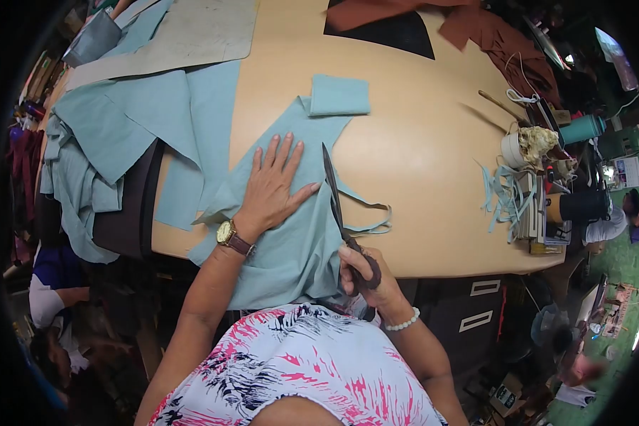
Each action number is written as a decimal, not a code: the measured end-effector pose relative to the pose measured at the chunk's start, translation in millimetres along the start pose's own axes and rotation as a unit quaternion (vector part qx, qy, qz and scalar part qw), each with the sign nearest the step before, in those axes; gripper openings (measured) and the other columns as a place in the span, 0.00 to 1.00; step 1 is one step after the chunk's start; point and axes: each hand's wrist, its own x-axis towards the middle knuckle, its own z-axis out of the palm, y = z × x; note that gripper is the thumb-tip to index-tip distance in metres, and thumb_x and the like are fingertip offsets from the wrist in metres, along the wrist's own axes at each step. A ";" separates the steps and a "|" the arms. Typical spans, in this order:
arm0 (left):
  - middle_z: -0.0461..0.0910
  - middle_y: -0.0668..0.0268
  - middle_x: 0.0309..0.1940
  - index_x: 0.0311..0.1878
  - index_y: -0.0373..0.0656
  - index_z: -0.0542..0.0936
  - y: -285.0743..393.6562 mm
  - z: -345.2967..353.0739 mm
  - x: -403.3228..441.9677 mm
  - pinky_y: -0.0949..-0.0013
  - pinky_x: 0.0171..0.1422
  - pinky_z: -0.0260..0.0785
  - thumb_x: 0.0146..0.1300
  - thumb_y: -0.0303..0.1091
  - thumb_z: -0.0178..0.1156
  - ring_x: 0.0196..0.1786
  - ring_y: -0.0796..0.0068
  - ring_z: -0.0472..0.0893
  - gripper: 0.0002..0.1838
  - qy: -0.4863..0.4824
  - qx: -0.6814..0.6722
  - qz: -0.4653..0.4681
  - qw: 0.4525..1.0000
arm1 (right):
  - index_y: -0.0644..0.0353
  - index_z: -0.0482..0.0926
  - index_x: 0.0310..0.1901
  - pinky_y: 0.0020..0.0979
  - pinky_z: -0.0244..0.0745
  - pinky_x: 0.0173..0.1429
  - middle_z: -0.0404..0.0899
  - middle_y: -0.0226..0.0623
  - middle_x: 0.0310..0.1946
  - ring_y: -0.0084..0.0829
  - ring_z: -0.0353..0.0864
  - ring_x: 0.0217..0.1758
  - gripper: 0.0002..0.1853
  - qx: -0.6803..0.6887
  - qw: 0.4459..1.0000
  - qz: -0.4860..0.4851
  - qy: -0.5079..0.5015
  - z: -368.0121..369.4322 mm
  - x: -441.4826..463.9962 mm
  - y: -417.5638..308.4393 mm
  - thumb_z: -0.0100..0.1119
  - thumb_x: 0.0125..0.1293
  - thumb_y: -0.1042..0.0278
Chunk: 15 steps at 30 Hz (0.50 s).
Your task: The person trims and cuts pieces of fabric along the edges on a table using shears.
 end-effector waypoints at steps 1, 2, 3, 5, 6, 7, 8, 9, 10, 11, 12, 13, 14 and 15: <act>0.52 0.53 0.68 0.67 0.40 0.57 -0.2 0.0 0.0 0.46 0.70 0.39 0.60 0.60 0.48 0.71 0.52 0.49 0.40 0.001 -0.001 0.000 1.000 | 0.61 0.70 0.26 0.22 0.61 0.19 0.66 0.30 0.15 0.22 0.66 0.14 0.17 0.002 1.000 -0.001 0.001 0.6 0.8 -0.4 0.57 0.61 0.55; 0.52 0.53 0.68 0.67 0.40 0.57 -0.2 0.1 0.0 0.46 0.70 0.39 0.60 0.59 0.48 0.71 0.52 0.49 0.39 0.002 -0.003 0.000 1.000 | 0.61 0.70 0.26 0.22 0.61 0.19 0.66 0.30 0.15 0.22 0.66 0.14 0.17 -0.004 1.000 -0.001 0.002 1.5 1.3 -0.7 0.56 0.61 0.54; 0.52 0.53 0.68 0.67 0.40 0.57 0.0 0.2 -0.1 0.46 0.70 0.39 0.60 0.59 0.48 0.71 0.52 0.49 0.39 0.002 -0.005 0.000 1.000 | 0.62 0.70 0.26 0.22 0.60 0.20 0.65 0.31 0.15 0.22 0.65 0.14 0.18 -0.009 1.000 -0.001 0.004 2.7 1.5 -0.9 0.54 0.62 0.54; 0.52 0.53 0.68 0.67 0.40 0.57 0.8 -0.4 -0.6 0.46 0.70 0.39 0.61 0.58 0.47 0.71 0.52 0.49 0.38 0.001 -0.007 -0.004 1.000 | 0.62 0.70 0.26 0.22 0.60 0.20 0.65 0.31 0.15 0.22 0.65 0.14 0.17 -0.002 1.000 0.002 0.006 4.2 1.6 0.0 0.54 0.62 0.55; 0.52 0.53 0.68 0.67 0.40 0.58 1.3 -0.4 -1.2 0.46 0.70 0.39 0.61 0.58 0.47 0.70 0.52 0.50 0.38 0.000 -0.007 -0.005 1.000 | 0.61 0.70 0.26 0.22 0.60 0.19 0.65 0.30 0.15 0.21 0.65 0.14 0.17 0.009 1.000 0.006 0.007 4.6 1.4 1.0 0.55 0.62 0.56; 0.52 0.53 0.68 0.67 0.40 0.58 1.6 -0.1 -1.6 0.46 0.70 0.39 0.62 0.56 0.47 0.70 0.52 0.50 0.37 0.002 -0.006 -0.006 1.000 | 0.60 0.69 0.25 0.21 0.60 0.19 0.66 0.29 0.15 0.20 0.66 0.14 0.16 0.021 1.000 0.009 0.007 5.0 1.2 2.0 0.56 0.62 0.57; 0.52 0.52 0.68 0.66 0.40 0.58 2.2 0.5 -1.9 0.46 0.70 0.39 0.63 0.55 0.47 0.70 0.52 0.50 0.36 0.004 -0.004 -0.007 1.000 | 0.60 0.69 0.25 0.21 0.60 0.19 0.66 0.28 0.15 0.20 0.65 0.14 0.15 0.020 1.000 0.010 0.010 5.4 0.7 2.8 0.56 0.62 0.57; 0.52 0.52 0.68 0.66 0.39 0.58 2.5 1.1 -2.4 0.46 0.70 0.40 0.63 0.54 0.47 0.70 0.51 0.50 0.35 0.005 -0.003 -0.007 1.000 | 0.60 0.69 0.25 0.21 0.59 0.19 0.65 0.28 0.15 0.19 0.65 0.14 0.15 0.019 1.000 0.010 0.013 6.2 -0.1 3.6 0.56 0.62 0.58; 0.52 0.52 0.68 0.66 0.39 0.58 2.8 1.6 -3.1 0.46 0.70 0.40 0.63 0.53 0.47 0.70 0.51 0.50 0.35 0.007 0.001 -0.008 1.000 | 0.60 0.69 0.25 0.21 0.59 0.19 0.65 0.28 0.15 0.19 0.64 0.14 0.15 0.019 1.000 0.011 0.016 7.2 -1.1 4.8 0.56 0.62 0.58; 0.53 0.52 0.68 0.66 0.39 0.58 3.3 2.3 -3.6 0.46 0.70 0.41 0.64 0.52 0.47 0.70 0.51 0.50 0.34 0.009 0.004 -0.008 1.000 | 0.59 0.69 0.26 0.21 0.59 0.19 0.65 0.28 0.15 0.19 0.64 0.14 0.15 0.023 1.000 0.006 0.014 8.2 -2.0 5.9 0.57 0.62 0.58; 0.53 0.52 0.68 0.66 0.39 0.58 4.4 3.1 -4.0 0.46 0.70 0.41 0.64 0.51 0.47 0.70 0.51 0.51 0.33 0.012 0.007 -0.009 1.000 | 0.59 0.69 0.26 0.21 0.59 0.19 0.65 0.28 0.15 0.19 0.64 0.14 0.14 0.027 1.000 0.001 0.013 8.9 -2.8 6.4 0.57 0.62 0.59; 0.53 0.52 0.68 0.66 0.39 0.58 5.5 3.4 -4.6 0.46 0.69 0.41 0.64 0.51 0.47 0.70 0.51 0.51 0.33 0.012 0.006 -0.010 1.000 | 0.59 0.69 0.26 0.20 0.59 0.19 0.65 0.27 0.15 0.18 0.64 0.13 0.14 0.030 0.999 -0.003 0.011 9.2 -3.6 6.8 0.57 0.62 0.59; 0.53 0.52 0.67 0.66 0.40 0.58 6.3 3.2 -5.4 0.46 0.69 0.42 0.64 0.50 0.47 0.70 0.51 0.51 0.33 0.013 0.006 -0.011 1.000 | 0.59 0.69 0.25 0.20 0.59 0.18 0.65 0.27 0.15 0.18 0.64 0.13 0.14 0.029 1.000 -0.001 0.011 9.3 -4.2 7.4 0.57 0.61 0.59; 0.53 0.52 0.67 0.66 0.40 0.58 6.9 3.0 -6.0 0.45 0.69 0.42 0.64 0.50 0.47 0.70 0.51 0.51 0.32 0.014 0.006 -0.012 1.000 | 0.59 0.69 0.25 0.20 0.59 0.18 0.65 0.27 0.15 0.18 0.64 0.13 0.14 0.028 1.000 0.000 0.010 9.3 -4.7 7.7 0.58 0.61 0.59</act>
